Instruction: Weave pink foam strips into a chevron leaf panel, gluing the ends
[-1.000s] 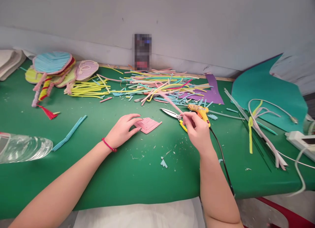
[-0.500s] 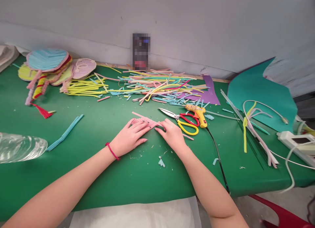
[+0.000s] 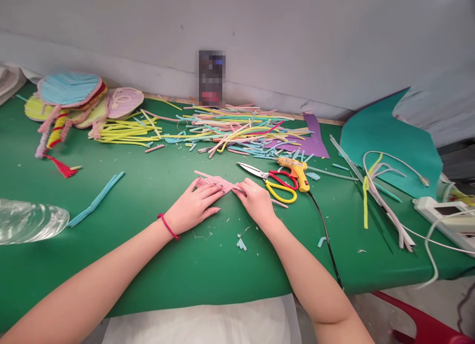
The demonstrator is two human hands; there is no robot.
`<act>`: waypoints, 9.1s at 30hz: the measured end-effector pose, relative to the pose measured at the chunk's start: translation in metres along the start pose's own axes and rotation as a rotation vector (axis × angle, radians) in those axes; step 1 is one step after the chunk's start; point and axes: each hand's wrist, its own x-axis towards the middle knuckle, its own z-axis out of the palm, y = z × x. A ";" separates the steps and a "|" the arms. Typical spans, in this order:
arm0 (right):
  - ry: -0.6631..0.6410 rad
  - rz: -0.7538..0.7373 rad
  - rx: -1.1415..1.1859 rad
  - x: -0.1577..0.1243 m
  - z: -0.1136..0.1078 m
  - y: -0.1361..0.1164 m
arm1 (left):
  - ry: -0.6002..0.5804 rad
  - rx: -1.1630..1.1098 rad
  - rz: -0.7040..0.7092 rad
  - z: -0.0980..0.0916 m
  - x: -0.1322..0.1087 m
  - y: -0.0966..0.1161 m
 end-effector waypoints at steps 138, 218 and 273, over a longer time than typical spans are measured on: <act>-0.495 -0.140 -0.154 -0.020 -0.038 -0.045 | -0.093 0.181 -0.321 0.004 -0.012 0.049; -0.269 -0.098 -0.147 -0.018 -0.007 -0.046 | -0.170 0.242 -0.339 -0.005 -0.007 0.050; -0.285 -0.074 -0.109 -0.017 -0.009 -0.047 | -0.144 0.253 -0.376 0.000 -0.010 0.050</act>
